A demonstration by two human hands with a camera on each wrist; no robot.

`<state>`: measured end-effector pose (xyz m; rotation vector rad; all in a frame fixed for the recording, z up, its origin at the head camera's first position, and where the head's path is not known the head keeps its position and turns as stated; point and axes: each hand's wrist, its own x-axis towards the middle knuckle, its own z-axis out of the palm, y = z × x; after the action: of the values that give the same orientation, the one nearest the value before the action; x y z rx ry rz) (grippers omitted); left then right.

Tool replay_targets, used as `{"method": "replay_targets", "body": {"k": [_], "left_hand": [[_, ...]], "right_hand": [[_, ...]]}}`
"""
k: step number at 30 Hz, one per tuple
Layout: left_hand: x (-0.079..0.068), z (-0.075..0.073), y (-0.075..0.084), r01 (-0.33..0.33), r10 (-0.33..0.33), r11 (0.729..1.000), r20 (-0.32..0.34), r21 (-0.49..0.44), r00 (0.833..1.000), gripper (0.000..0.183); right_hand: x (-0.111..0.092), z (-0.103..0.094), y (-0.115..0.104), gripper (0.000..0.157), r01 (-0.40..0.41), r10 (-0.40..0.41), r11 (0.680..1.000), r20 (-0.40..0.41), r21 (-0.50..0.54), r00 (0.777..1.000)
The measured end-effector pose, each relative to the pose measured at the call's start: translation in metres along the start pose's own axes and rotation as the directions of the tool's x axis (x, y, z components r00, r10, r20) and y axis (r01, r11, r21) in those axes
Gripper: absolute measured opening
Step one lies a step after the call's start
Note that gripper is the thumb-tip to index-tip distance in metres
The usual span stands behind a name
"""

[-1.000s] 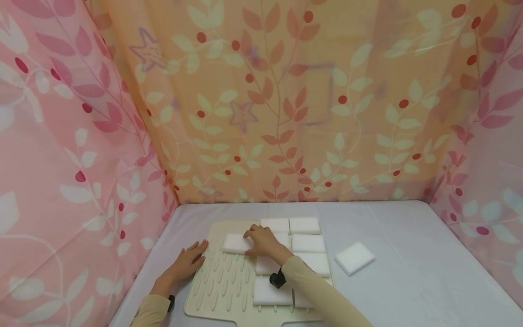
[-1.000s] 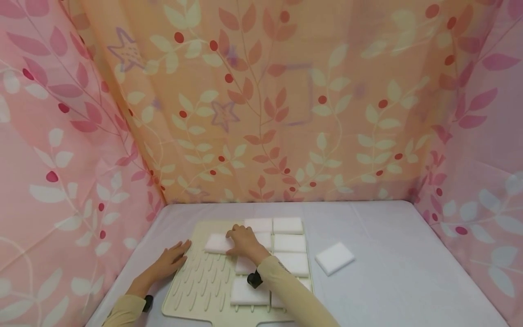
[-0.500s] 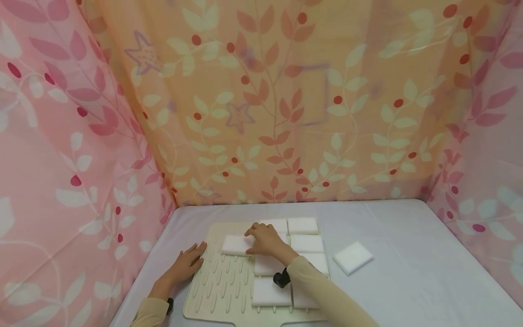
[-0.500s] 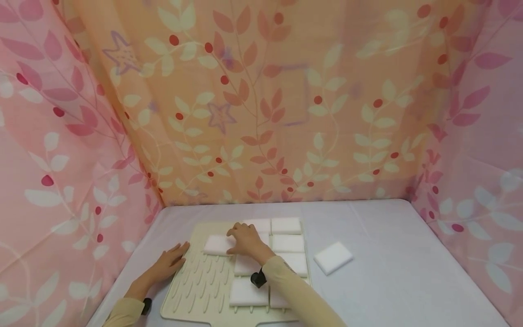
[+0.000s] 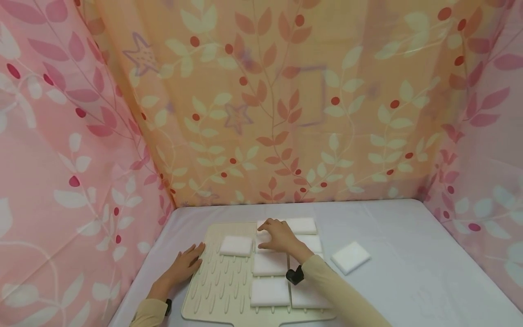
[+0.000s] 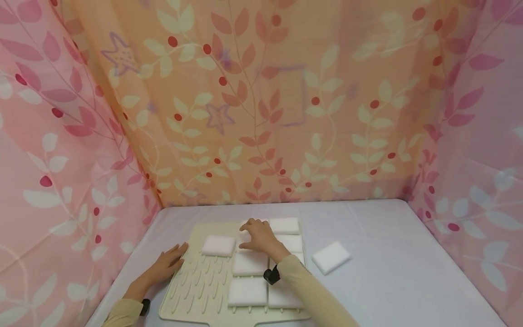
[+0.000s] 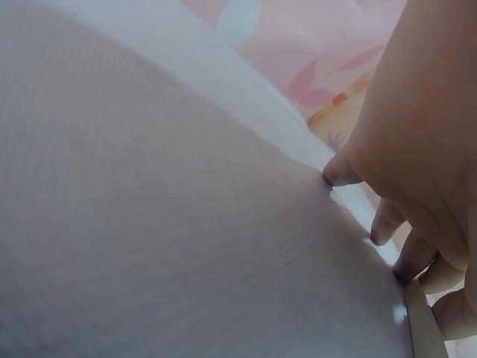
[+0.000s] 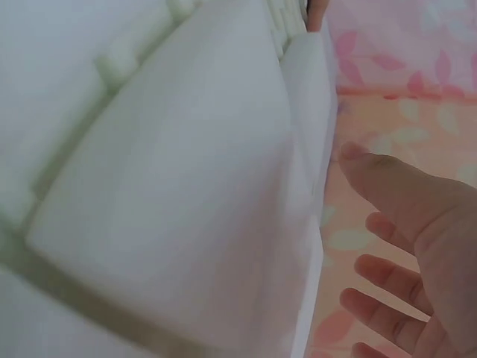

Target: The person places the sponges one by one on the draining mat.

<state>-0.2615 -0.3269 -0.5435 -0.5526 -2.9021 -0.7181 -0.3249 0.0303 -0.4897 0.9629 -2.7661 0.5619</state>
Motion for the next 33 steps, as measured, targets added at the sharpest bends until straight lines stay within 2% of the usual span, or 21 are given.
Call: {"method": "replay_targets", "body": {"k": [17, 33], "left_hand": [[-0.001, 0.000, 0.001, -0.020, 0.020, 1.000, -0.007, 0.006, 1.000, 0.050], [-0.001, 0.000, 0.000, -0.024, 0.024, 1.000, -0.003, 0.009, 1.000, 0.051]], "right_hand": [[-0.025, -0.025, 0.030, 0.047, -0.062, 0.065, 0.997, -0.066, 0.047, 0.996], [-0.051, -0.037, 0.057, 0.047, -0.085, 0.099, 0.992, -0.156, 0.092, 0.983]]}}
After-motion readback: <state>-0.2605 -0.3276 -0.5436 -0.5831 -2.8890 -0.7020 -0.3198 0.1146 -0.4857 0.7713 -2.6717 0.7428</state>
